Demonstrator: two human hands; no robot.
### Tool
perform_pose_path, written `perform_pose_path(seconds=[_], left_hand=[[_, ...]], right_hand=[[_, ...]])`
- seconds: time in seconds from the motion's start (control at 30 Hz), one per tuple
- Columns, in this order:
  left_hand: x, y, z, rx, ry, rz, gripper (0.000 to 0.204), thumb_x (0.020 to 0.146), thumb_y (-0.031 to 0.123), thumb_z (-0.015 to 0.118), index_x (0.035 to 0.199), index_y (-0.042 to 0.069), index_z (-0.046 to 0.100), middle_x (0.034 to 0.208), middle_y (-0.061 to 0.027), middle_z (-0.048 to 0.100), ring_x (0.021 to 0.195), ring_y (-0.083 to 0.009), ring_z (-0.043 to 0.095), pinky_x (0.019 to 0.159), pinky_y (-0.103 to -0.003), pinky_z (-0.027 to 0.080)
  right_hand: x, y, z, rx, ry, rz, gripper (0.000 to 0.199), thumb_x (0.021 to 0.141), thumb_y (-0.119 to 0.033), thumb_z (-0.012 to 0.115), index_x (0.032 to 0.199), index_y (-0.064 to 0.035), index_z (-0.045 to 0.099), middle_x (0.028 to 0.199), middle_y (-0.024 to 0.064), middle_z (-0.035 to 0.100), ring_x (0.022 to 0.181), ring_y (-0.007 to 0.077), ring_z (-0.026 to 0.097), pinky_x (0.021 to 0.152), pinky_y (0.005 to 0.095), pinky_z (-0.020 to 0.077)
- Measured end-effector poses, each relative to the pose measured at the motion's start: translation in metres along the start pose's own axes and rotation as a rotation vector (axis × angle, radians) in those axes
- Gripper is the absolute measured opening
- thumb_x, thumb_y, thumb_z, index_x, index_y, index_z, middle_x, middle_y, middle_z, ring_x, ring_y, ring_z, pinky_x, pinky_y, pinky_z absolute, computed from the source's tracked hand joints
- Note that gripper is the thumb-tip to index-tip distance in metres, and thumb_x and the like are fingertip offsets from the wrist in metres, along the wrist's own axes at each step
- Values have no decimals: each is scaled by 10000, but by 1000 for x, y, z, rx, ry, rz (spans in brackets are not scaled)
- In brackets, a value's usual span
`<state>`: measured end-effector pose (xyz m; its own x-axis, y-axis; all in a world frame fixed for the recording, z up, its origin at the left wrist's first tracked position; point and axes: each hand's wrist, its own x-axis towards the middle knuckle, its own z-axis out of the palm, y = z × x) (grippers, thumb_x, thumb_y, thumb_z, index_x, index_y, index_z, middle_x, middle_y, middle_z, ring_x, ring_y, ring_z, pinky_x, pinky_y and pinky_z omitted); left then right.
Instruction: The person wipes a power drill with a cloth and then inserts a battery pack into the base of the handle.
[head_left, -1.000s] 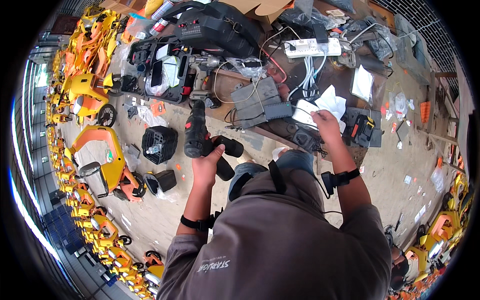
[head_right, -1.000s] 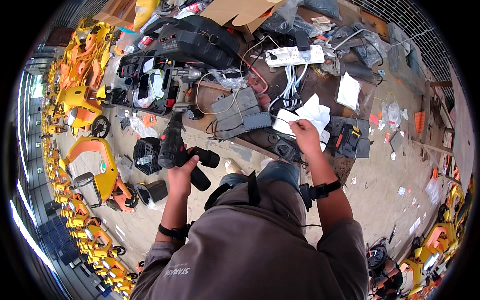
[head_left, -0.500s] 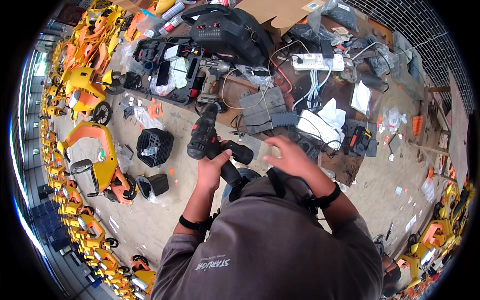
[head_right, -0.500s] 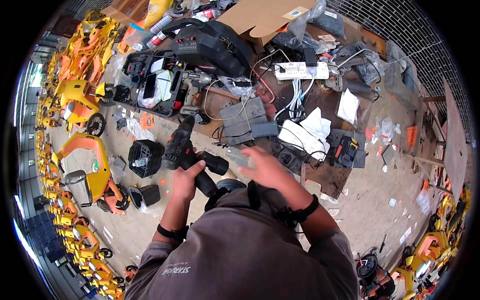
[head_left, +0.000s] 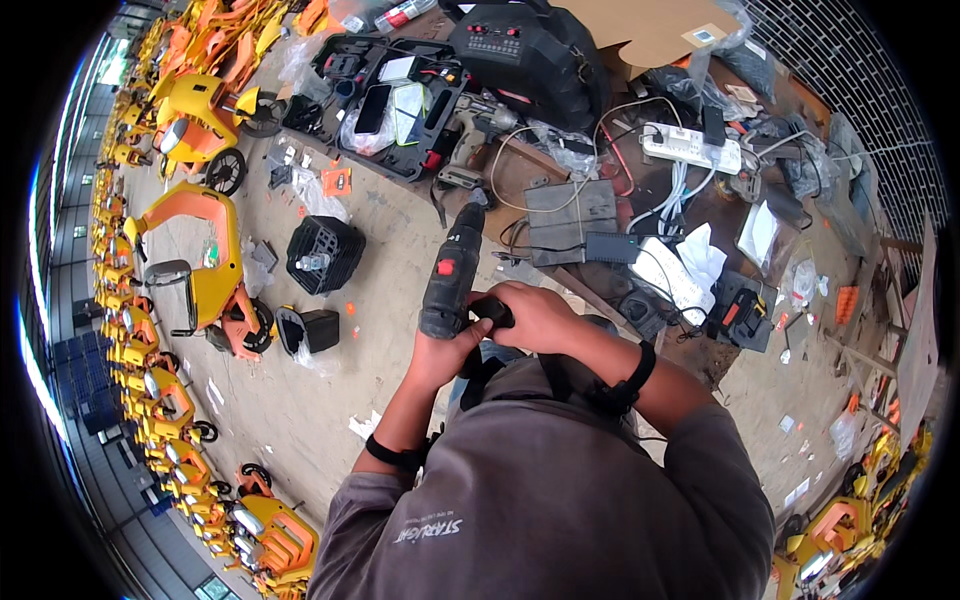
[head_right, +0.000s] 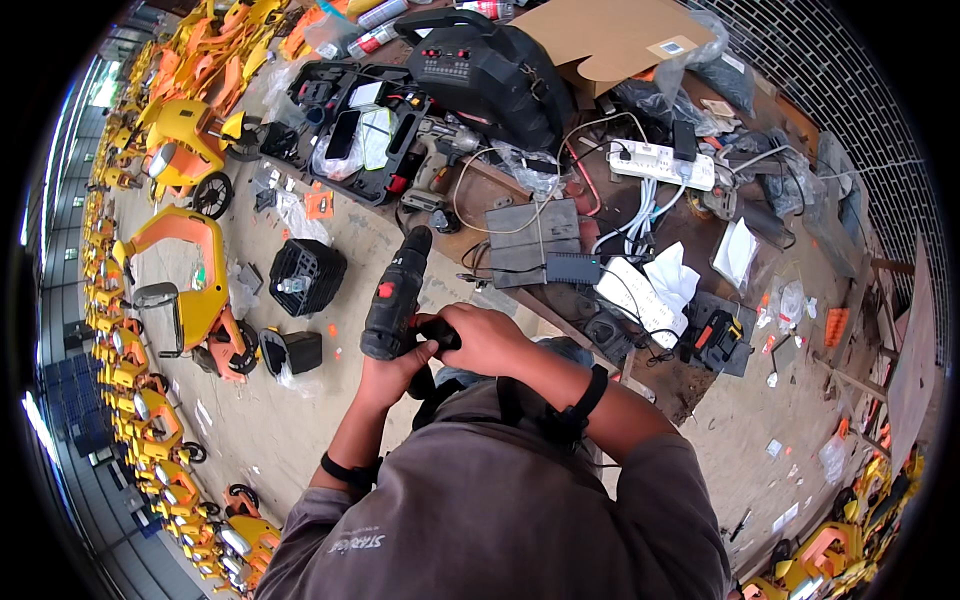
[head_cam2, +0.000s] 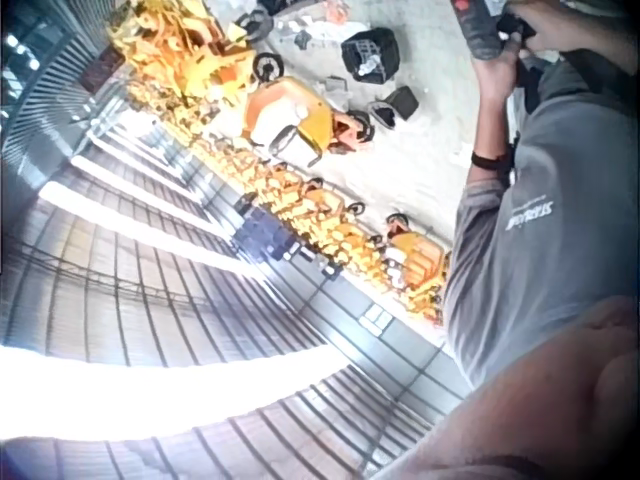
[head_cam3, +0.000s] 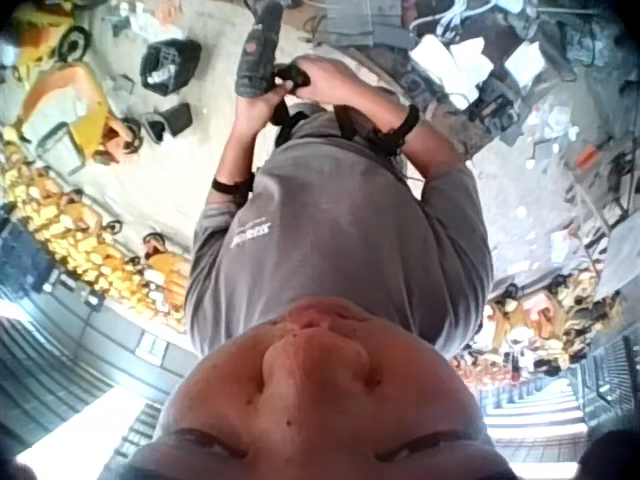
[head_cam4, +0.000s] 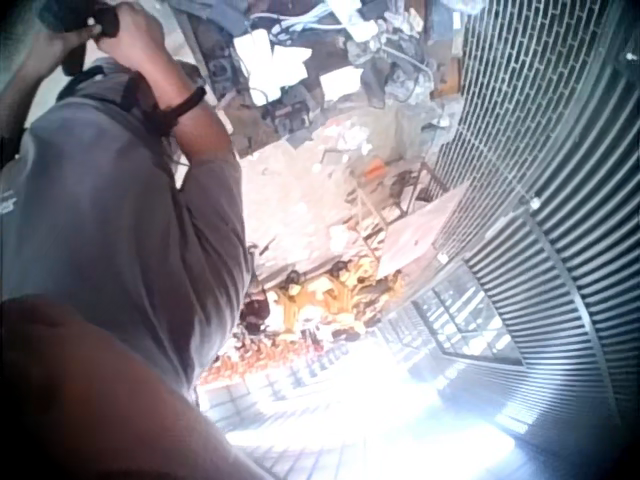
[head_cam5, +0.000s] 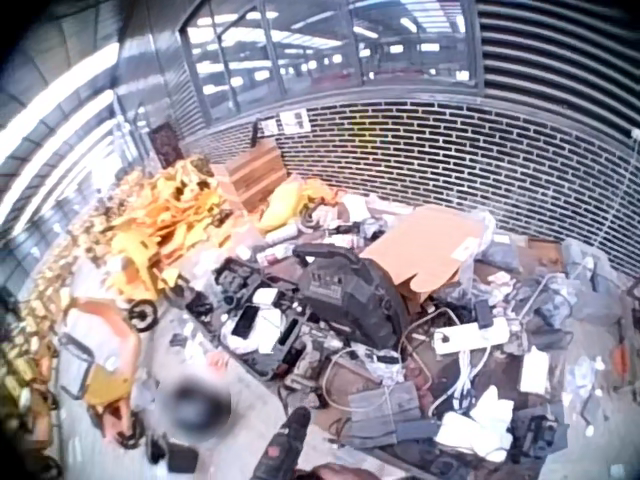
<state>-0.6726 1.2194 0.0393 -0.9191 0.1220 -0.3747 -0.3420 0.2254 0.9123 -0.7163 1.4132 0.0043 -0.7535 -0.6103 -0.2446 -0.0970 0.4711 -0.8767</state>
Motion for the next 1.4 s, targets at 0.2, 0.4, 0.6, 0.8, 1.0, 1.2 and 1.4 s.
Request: perform_pose_path(seconds=[0.2,0.4,0.6,0.8,1.0,1.2,1.4], left_hand=[[-20,-20,-32,-215,303,-98,486,852,-50,621,1311,40,488,1154,-122,683,1109,-213,631,934,-363,470],[-55,-53,-99,-371,498,-136,455,865,-42,611,1298,40,496,1131,-122,673,1074,-213,640,881,-349,483],[-83,-74,-160,-389,578,-195,445,867,-43,610,1290,35,498,1117,-131,684,1048,-214,651,863,-342,483],[-100,-81,-208,-439,563,-125,461,858,-51,597,1299,33,492,1083,-117,687,1044,-204,651,834,-316,488],[-123,-79,-233,-578,399,43,532,778,-49,601,1296,24,504,1074,-111,689,1041,-202,649,852,-334,490],[-128,-51,-213,-620,156,225,548,781,-45,635,1311,30,519,1136,-97,625,1039,-212,655,865,-356,502],[-187,-29,-163,-658,316,306,523,780,-89,576,1288,27,530,1073,-88,662,1055,-197,656,878,-355,520]], right_hand=[[67,38,-1,197,256,63,407,759,-240,763,1104,-91,608,1024,187,679,966,380,655,827,439,523],[170,100,-37,-94,760,183,438,805,-269,744,1156,-83,561,1029,237,678,979,410,654,825,459,519],[215,130,-26,-257,608,493,515,806,-341,752,1220,-92,572,1120,209,677,1096,371,629,918,440,503],[196,105,-14,-360,812,352,589,807,-297,743,1294,-41,535,1222,202,638,1135,334,621,931,421,501],[163,4,0,557,519,313,508,922,-12,514,1416,46,412,1223,159,648,809,134,604,702,255,485],[170,-134,41,692,-77,-32,349,953,-1,563,1294,38,502,1145,170,679,903,174,673,750,282,539],[161,-210,75,656,-248,-275,141,942,-21,625,1077,-9,663,1092,79,690,987,127,637,807,262,505]])
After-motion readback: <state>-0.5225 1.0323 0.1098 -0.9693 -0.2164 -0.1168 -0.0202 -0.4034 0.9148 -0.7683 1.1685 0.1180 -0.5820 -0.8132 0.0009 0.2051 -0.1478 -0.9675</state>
